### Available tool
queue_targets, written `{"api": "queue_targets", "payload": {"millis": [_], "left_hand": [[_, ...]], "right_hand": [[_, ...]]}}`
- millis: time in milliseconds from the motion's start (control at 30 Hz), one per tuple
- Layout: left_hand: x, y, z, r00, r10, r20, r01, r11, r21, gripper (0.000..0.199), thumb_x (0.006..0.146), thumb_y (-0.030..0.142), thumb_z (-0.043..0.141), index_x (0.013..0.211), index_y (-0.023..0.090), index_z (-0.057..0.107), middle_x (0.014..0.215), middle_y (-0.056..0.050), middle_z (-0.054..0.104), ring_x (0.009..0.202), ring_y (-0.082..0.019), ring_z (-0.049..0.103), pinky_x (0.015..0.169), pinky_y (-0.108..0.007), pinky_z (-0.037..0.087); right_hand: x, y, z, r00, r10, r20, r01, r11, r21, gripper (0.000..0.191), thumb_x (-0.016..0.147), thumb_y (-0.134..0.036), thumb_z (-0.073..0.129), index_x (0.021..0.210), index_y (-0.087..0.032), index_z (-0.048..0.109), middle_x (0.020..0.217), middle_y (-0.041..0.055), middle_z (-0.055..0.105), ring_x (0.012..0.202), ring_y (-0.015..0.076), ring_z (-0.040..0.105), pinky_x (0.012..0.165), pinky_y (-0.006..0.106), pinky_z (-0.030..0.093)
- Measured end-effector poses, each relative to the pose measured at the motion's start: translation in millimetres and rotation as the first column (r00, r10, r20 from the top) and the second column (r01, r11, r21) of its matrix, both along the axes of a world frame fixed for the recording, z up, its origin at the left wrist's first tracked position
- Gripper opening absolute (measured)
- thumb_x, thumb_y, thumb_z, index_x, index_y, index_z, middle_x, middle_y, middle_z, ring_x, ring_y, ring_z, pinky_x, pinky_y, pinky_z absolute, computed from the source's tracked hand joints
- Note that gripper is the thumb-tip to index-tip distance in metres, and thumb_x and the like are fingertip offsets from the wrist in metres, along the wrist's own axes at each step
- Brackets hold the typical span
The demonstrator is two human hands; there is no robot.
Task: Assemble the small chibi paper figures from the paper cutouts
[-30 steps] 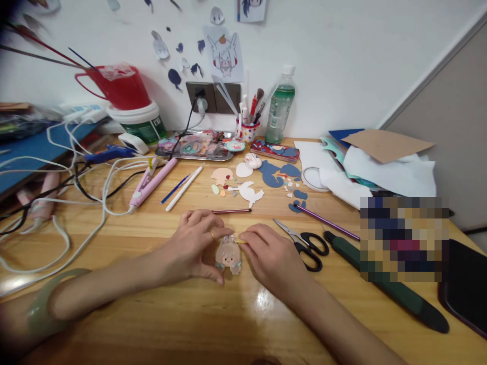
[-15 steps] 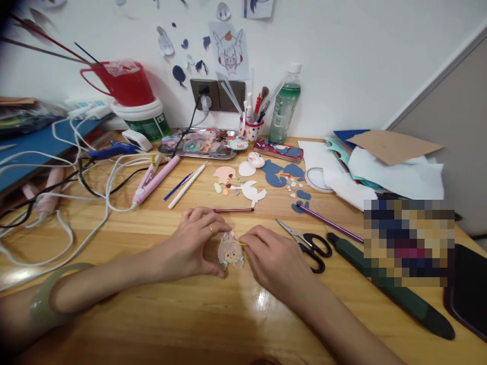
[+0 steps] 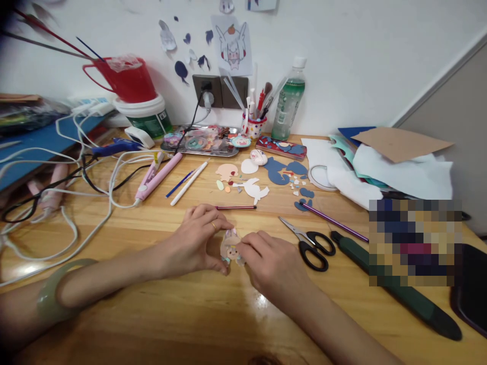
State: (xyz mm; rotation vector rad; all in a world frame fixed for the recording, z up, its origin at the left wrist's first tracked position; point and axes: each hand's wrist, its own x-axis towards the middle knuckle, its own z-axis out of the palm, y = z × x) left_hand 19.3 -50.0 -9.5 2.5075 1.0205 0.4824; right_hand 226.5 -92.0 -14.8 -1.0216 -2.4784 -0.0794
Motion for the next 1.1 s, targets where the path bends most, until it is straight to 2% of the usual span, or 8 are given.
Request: {"api": "queue_targets", "payload": {"millis": [200,367,500,700,1100], "left_hand": [[0.3,0.0,0.0,1.000,0.000,-0.006,0.000,1.000,-0.003,0.068,0.054,0.064,0.068,0.105,0.021,0.053,0.100,-0.005,0.057,0.100,-0.027,0.040,0.083,-0.040,0.029],[0.5,0.3,-1.6,1.000,-0.004,-0.002,0.004,1.000,0.017,0.070,0.055,0.064,0.068,0.107,0.020,0.053,0.101,-0.005,0.057,0.099,-0.027,0.041,0.083,-0.040,0.029],[-0.7,0.9,-2.9,1.000,-0.012,0.000,0.012,1.000,0.026,0.069,0.055,0.064,0.067,0.107,0.020,0.052,0.101,-0.004,0.057,0.100,-0.026,0.041,0.085,-0.040,0.029],[-1.1,0.8,-4.4,1.000,-0.008,0.000,0.008,0.999,0.043,0.072,0.054,0.066,0.067,0.107,0.020,0.052,0.102,-0.005,0.057,0.100,-0.027,0.041,0.085,-0.040,0.030],[-0.9,0.7,-5.0,1.000,-0.006,-0.002,0.006,0.999,0.040,0.070,0.055,0.065,0.067,0.107,0.020,0.052,0.101,-0.005,0.057,0.100,-0.027,0.041,0.084,-0.040,0.030]], "right_hand": [[1.4,1.3,-2.1,0.999,0.044,0.008,-0.044,0.999,0.023,0.023,0.078,-0.005,0.045,0.091,-0.015,0.061,0.085,0.0050,0.063,0.079,0.0167,0.056,0.064,0.026,0.043],[0.5,1.1,-4.4,1.000,0.026,-0.006,-0.026,0.999,0.020,0.019,0.079,-0.008,0.047,0.091,-0.014,0.060,0.085,0.0051,0.063,0.079,0.0178,0.056,0.065,0.028,0.043],[-0.8,-1.7,-4.5,0.996,0.078,-0.030,-0.078,0.997,0.015,0.018,0.078,-0.008,0.048,0.090,-0.014,0.059,0.084,0.0051,0.063,0.075,0.0165,0.055,0.061,0.027,0.042],[-2.2,-0.6,-3.9,0.999,0.039,-0.021,-0.038,0.999,0.036,0.017,0.079,-0.009,0.047,0.089,-0.014,0.059,0.083,0.0057,0.063,0.078,0.0178,0.055,0.064,0.028,0.043],[-2.9,1.6,-4.4,0.999,0.037,-0.008,-0.036,0.998,0.044,0.017,0.079,-0.008,0.046,0.087,-0.014,0.060,0.083,0.0054,0.064,0.077,0.0180,0.055,0.063,0.029,0.041]]}}
